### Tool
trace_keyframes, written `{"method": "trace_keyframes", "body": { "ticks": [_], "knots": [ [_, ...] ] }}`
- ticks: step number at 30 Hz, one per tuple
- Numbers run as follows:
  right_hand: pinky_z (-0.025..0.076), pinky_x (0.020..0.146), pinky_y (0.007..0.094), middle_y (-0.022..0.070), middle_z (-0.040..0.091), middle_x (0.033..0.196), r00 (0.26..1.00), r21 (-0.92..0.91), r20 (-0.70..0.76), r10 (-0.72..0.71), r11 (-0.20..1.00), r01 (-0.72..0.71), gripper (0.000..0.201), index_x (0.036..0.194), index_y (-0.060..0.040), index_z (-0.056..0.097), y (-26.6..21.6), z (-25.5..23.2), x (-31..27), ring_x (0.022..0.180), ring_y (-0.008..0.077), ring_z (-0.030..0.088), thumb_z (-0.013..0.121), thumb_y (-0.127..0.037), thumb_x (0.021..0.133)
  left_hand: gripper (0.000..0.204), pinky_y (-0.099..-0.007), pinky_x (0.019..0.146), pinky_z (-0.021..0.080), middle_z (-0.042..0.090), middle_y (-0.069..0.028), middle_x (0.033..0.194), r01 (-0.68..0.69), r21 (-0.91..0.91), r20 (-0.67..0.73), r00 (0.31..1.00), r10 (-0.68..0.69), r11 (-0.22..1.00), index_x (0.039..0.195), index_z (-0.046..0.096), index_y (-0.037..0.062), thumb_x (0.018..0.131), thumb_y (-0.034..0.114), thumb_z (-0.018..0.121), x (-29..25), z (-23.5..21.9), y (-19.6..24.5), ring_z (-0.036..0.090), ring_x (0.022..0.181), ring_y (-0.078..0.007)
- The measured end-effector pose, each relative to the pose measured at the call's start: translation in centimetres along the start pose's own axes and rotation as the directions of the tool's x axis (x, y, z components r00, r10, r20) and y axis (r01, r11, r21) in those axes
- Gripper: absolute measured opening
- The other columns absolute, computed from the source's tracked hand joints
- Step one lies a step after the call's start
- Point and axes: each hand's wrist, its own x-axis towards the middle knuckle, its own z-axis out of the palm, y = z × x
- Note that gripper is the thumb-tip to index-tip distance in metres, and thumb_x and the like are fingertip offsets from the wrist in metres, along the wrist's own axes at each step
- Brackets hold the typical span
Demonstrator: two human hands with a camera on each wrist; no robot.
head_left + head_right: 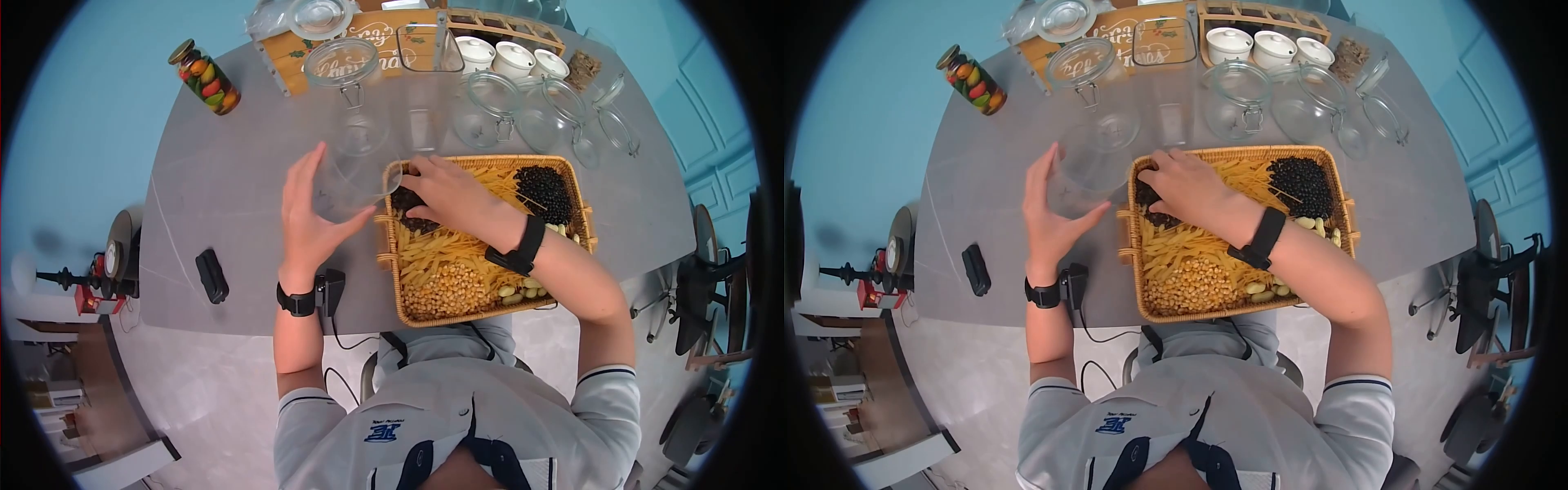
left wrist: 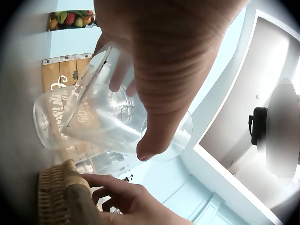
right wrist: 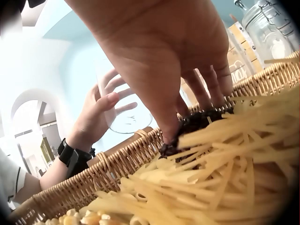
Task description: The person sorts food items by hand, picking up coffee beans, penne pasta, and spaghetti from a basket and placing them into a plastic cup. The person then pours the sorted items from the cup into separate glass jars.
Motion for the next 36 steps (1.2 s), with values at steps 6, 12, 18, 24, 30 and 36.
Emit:
{"method": "trace_keyframes", "body": {
  "ticks": [6,12,18,24,30,36],
  "knots": [
    [0.051,0.092,0.0419,0.0131,0.064,0.11,0.988,0.164,0.129,0.088,0.981,-0.108,0.03,0.106,-0.0068,0.071,0.0,0.3,0.7,0.107,0.0337,0.063,0.08,-0.017,0.079,0.096,-0.0417,0.103,0.044,0.058,-0.013,0.135,-0.016,0.069,0.045,0.999,0.013,0.997,0.144,0.05,0.0085,0.059,0.02,0.094,-0.2,0.5,-0.5,0.055,0.123,-0.0323],
    [0.055,0.079,0.0374,0.0147,0.072,0.092,0.997,0.341,0.032,0.065,0.937,-0.072,0.018,0.097,-0.0035,0.075,2.7,-0.3,0.5,0.087,0.0323,0.069,0.078,-0.011,0.081,0.098,-0.0425,0.103,0.042,0.058,-0.0115,0.135,-0.034,0.038,0.076,0.997,0.031,0.999,0.145,0.05,0.0114,0.058,0.023,0.094,-0.5,1.3,-0.3,0.056,0.121,-0.0313],
    [0.054,0.057,0.0256,0.0107,0.072,0.083,0.854,0.682,0.41,0.32,0.515,-0.52,0.018,0.1,0.004,0.075,4.9,-4.8,0.2,0.074,0.0109,0.067,0.075,-0.009,0.088,0.096,-0.0419,0.103,0.04,0.058,-0.0105,0.134,-0.07,0.066,0.086,0.994,0.064,0.995,0.144,0.052,0.0102,0.058,0.023,0.093,-0.6,1.5,0.2,0.056,0.121,-0.0306],
    [0.052,0.063,0.0236,0.0061,0.073,0.089,0.895,0.8,0.357,0.266,0.408,-0.44,0.02,0.107,0.0035,0.073,4.4,-9.2,1.9,0.073,0.01,0.065,0.071,-0.012,0.094,0.097,-0.0415,0.103,0.04,0.058,-0.0104,0.135,-0.07,0.101,0.085,0.994,0.061,0.992,0.145,0.051,0.0105,0.059,0.024,0.093,-0.8,1.6,0.3,0.055,0.121,-0.0306],
    [0.053,0.071,0.0303,0.012,0.073,0.085,0.962,0.63,0.274,-0.015,0.759,-0.167,0.019,0.104,0.0002,0.074,-1.5,-7.7,5.9,0.078,0.017,0.068,0.068,-0.012,0.091,0.099,-0.0426,0.103,0.04,0.056,-0.0115,0.137,-0.036,0.057,0.088,0.996,0.031,0.998,0.147,0.049,0.012,0.06,0.026,0.094,-0.6,1.7,-0.2,0.053,0.124,-0.0316],
    [0.054,0.074,0.0359,0.0151,0.074,0.087,0.978,0.648,0.168,-0.124,0.761,-0.015,0.02,0.104,-0.0022,0.075,-1.0,-5.6,6.6,0.078,0.0267,0.07,0.067,-0.011,0.089,0.099,-0.0436,0.105,0.042,0.055,-0.0125,0.139,0.028,-0.036,0.102,0.995,-0.024,0.999,0.147,0.047,0.012,0.061,0.023,0.094,-0.2,1.7,-0.7,0.053,0.126,-0.0328]
  ]
}}
